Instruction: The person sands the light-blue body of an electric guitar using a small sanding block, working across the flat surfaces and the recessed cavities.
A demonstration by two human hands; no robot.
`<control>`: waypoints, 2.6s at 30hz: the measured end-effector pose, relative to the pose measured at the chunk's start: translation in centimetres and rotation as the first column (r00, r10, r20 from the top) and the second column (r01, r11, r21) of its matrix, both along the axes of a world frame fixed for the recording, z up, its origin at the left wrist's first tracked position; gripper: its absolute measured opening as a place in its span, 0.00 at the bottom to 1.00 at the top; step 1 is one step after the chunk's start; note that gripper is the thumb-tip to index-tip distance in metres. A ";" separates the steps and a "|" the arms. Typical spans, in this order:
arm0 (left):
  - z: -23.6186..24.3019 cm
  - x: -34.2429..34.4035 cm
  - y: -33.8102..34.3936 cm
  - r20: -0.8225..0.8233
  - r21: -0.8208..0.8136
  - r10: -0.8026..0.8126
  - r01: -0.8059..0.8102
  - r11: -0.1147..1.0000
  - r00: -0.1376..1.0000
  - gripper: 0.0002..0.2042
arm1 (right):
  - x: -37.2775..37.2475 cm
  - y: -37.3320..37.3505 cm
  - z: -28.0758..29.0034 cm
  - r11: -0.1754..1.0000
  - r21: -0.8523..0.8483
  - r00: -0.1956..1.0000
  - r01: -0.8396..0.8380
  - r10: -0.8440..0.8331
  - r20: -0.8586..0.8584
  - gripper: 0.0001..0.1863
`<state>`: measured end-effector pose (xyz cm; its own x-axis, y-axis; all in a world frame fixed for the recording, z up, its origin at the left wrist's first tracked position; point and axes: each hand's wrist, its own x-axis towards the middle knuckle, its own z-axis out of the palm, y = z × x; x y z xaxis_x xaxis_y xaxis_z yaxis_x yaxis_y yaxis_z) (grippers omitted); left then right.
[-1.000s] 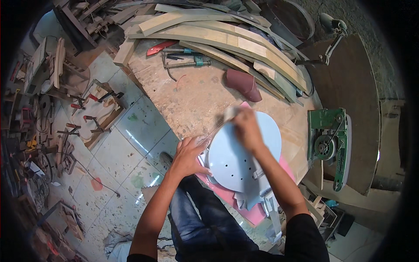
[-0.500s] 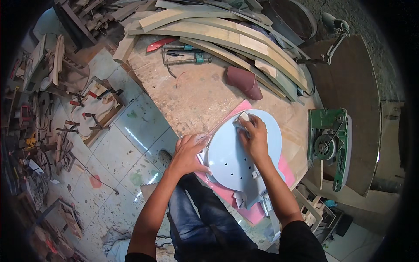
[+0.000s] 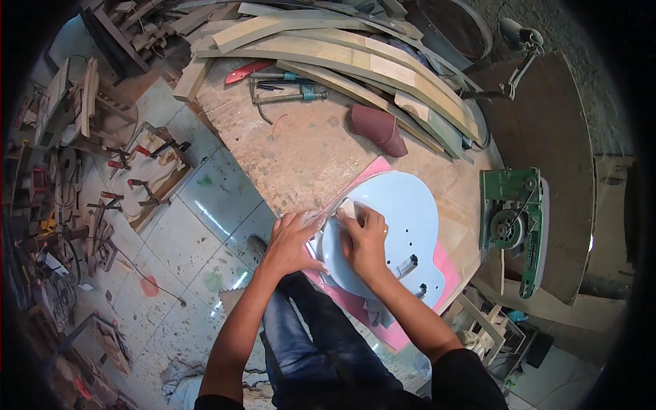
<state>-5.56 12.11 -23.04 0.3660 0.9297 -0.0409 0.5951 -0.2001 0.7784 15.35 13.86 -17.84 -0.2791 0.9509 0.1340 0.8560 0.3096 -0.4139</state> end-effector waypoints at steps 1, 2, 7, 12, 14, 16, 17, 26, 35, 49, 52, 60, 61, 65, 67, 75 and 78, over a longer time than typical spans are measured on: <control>-0.1 0.0 -0.1 0.000 -0.002 0.003 -0.003 1.000 1.000 0.57 | 0.6 0.8 -0.2 1.000 0.028 1.000 0.001 -0.001 -0.003 0.24; 0.0 0.1 0.0 0.004 0.002 0.006 -0.006 1.000 1.000 0.56 | 1.6 2.2 -0.3 0.998 0.060 1.000 0.009 -0.008 -0.005 0.23; -0.1 0.1 0.0 -0.018 -0.006 0.002 -0.002 1.000 1.000 0.56 | 0.1 2.1 -0.9 0.983 0.093 0.986 0.159 -0.162 0.030 0.21; 0.5 0.3 0.1 0.033 0.018 0.011 -0.012 1.000 0.999 0.54 | 2.6 3.8 -1.2 0.992 0.073 0.995 0.103 -0.102 -0.021 0.23; 0.4 0.3 0.0 0.019 0.013 0.008 -0.008 1.000 1.000 0.54 | 2.0 4.5 -0.4 0.976 0.034 0.976 0.215 -0.214 -0.025 0.24; 0.3 0.2 0.2 0.006 0.018 0.011 -0.011 1.000 1.000 0.54 | 0.5 2.4 -1.2 0.982 0.075 0.984 0.171 -0.174 0.035 0.24; 0.2 -0.1 0.1 -0.006 0.007 -0.001 0.001 1.000 1.000 0.55 | -0.2 0.8 -0.9 0.997 0.028 0.998 0.070 -0.070 0.002 0.24; 0.3 -0.1 0.2 0.015 0.005 0.002 -0.002 1.000 1.000 0.56 | 0.7 0.9 -1.1 0.996 0.014 0.996 0.091 -0.091 0.016 0.23; 0.2 0.0 0.1 0.009 -0.020 0.007 -0.007 1.000 1.000 0.55 | 1.9 2.1 -0.8 0.986 0.055 0.986 0.158 -0.161 0.047 0.25; 0.7 0.2 0.4 -0.038 -0.046 -0.006 0.005 0.999 0.999 0.54 | 4.3 3.5 1.0 0.987 -0.029 0.986 0.158 -0.156 0.058 0.25; 0.8 0.5 0.5 -0.007 -0.029 0.001 -0.001 1.000 1.000 0.54 | 3.9 4.4 0.4 0.938 0.060 0.938 0.342 -0.344 0.037 0.26; 0.9 0.5 0.6 -0.024 -0.045 -0.008 0.007 0.999 1.000 0.54 | 5.3 5.5 0.4 0.949 0.036 0.949 0.314 -0.314 0.022 0.25; 0.9 0.5 0.5 -0.023 -0.045 -0.012 0.011 0.999 1.000 0.54 | 5.0 4.8 -0.1 0.949 0.050 0.949 0.311 -0.313 0.042 0.26; 0.5 0.1 0.2 -0.058 -0.054 -0.008 0.005 0.999 0.998 0.54 | 2.8 1.1 -0.1 0.996 -0.031 0.997 0.079 -0.078 0.029 0.27; 0.7 0.4 0.4 -0.053 -0.053 -0.007 0.004 0.999 0.999 0.54 | 4.7 2.7 0.2 0.992 -0.028 0.992 0.123 -0.122 0.021 0.27; 0.2 0.2 0.1 -0.068 -0.038 -0.009 0.006 0.999 0.998 0.54 | 2.6 1.2 0.6 0.995 -0.037 0.995 0.094 -0.093 0.018 0.26; 0.7 0.5 0.5 -0.046 -0.039 -0.004 0.002 0.999 0.999 0.54 | 5.6 5.2 0.3 0.959 0.047 0.960 0.278 -0.279 0.022 0.24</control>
